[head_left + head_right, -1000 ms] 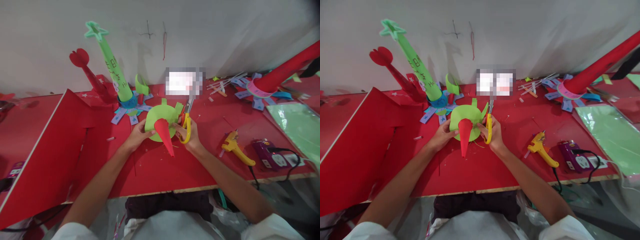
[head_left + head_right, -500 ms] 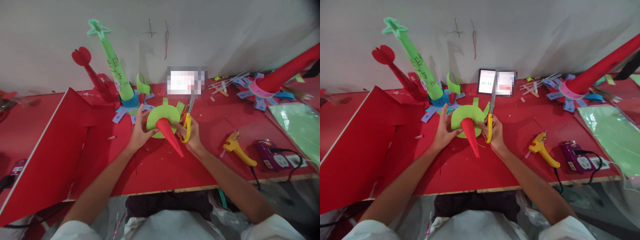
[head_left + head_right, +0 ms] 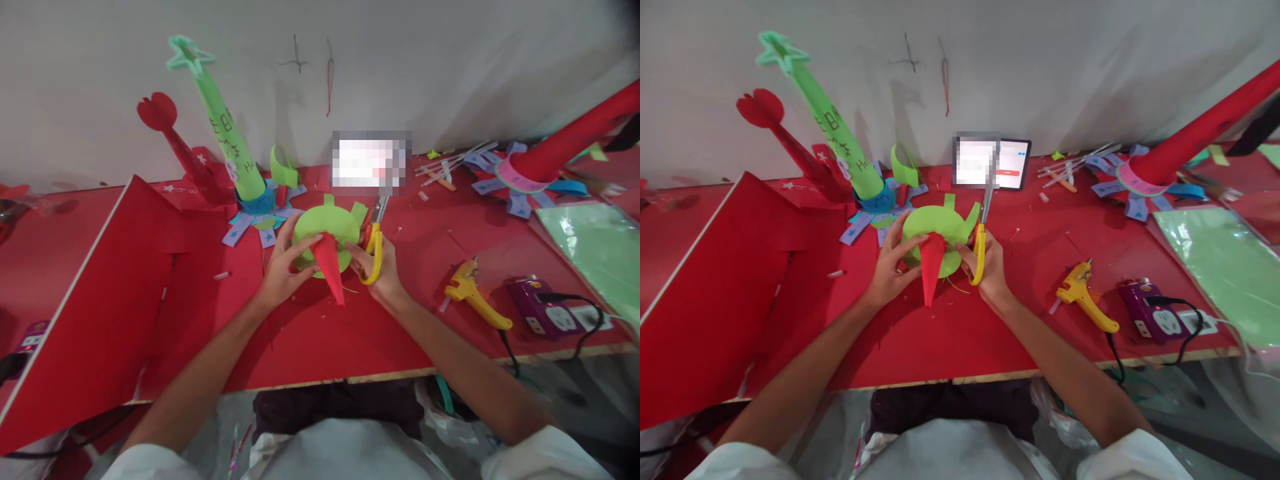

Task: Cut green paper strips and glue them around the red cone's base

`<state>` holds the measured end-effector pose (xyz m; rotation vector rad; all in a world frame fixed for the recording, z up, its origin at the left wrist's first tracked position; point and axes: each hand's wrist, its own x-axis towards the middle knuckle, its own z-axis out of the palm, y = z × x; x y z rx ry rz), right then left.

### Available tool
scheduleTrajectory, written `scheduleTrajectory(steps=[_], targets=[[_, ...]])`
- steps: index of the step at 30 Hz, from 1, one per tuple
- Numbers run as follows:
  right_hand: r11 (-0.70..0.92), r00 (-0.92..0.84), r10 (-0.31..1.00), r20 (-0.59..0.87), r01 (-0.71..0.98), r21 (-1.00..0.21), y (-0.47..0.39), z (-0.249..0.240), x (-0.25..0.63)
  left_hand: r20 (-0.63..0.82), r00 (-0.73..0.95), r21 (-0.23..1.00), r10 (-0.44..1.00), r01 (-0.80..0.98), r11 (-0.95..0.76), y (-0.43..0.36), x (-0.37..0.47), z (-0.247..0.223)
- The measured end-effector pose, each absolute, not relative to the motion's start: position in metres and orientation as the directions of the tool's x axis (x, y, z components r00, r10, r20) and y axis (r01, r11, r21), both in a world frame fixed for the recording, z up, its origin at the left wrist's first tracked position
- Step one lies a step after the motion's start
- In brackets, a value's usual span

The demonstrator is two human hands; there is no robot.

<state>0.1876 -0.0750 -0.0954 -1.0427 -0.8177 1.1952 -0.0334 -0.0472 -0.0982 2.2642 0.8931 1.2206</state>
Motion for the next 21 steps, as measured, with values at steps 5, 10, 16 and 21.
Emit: scheduleTrajectory(steps=[5, 10, 16, 21], targets=[[0.016, 0.146, 0.989, -0.026, -0.277, -0.961, -0.08, -0.092, 0.184, 0.616, 0.351, 0.57, 0.705, 0.419, -0.707, -0.053, -0.031, -0.099], [-0.004, 0.075, 0.997, -0.024, -0.257, -0.966, -0.084, -0.087, 0.181, 0.65, 0.361, 0.468, 0.669, 0.504, -0.726, -0.06, -0.027, -0.097], [-0.031, 0.046, 0.998, -0.046, -0.284, -0.958, -0.082, -0.087, 0.184, 0.716, 0.349, 0.365, 0.604, 0.55, -0.751, -0.056, -0.032, -0.087], [0.026, -0.019, 0.999, 0.034, -0.322, -0.947, -0.079, -0.088, 0.19, 0.749, 0.36, 0.346, 0.557, 0.504, -0.791, -0.029, -0.035, -0.06]])
